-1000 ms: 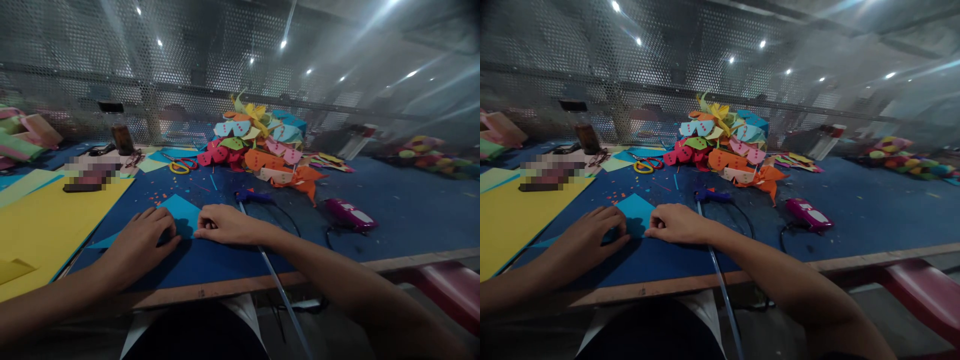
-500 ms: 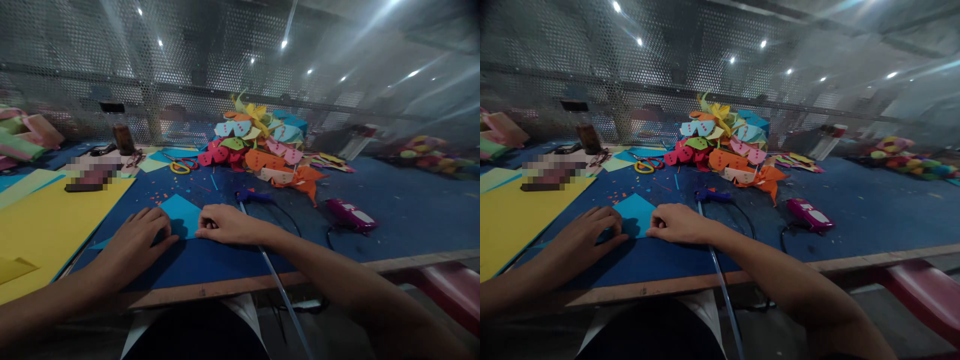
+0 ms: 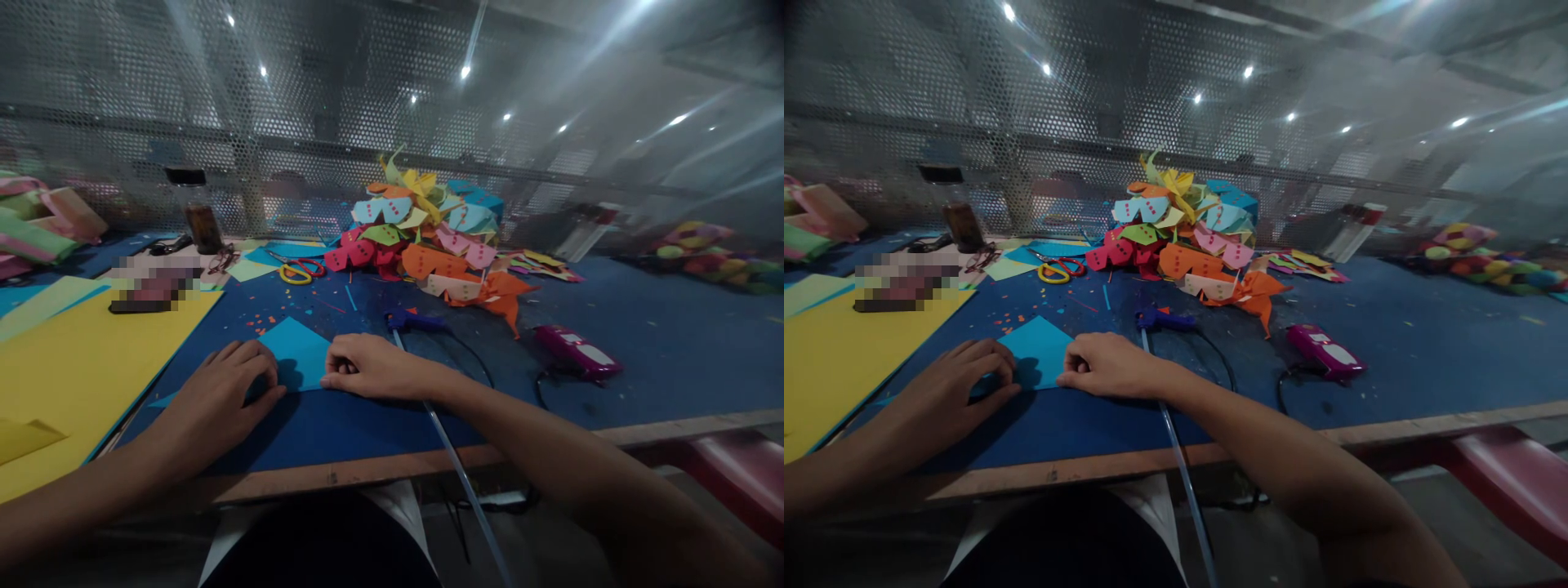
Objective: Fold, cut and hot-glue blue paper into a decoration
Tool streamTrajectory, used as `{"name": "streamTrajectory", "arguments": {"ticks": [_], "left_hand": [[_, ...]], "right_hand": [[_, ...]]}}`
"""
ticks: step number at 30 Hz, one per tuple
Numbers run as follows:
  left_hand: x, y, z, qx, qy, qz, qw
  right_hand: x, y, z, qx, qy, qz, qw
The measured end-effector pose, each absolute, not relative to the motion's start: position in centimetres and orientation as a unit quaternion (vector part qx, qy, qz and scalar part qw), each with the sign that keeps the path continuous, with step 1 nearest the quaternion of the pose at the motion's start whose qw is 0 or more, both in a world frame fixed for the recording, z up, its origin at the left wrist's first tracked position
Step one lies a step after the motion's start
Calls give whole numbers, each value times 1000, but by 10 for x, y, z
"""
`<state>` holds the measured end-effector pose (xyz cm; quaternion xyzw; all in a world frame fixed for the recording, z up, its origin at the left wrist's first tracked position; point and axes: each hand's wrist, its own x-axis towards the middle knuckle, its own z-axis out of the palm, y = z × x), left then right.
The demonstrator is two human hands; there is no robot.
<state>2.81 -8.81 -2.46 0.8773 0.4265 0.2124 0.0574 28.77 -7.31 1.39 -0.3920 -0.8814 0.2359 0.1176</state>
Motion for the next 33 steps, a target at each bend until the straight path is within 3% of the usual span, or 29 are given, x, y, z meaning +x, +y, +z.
{"name": "streamTrajectory", "arguments": {"ticks": [33], "left_hand": [[5,-87,-29,868,434,229,74]], "right_hand": [[289,-71,11,-389,-885,224,125]]}}
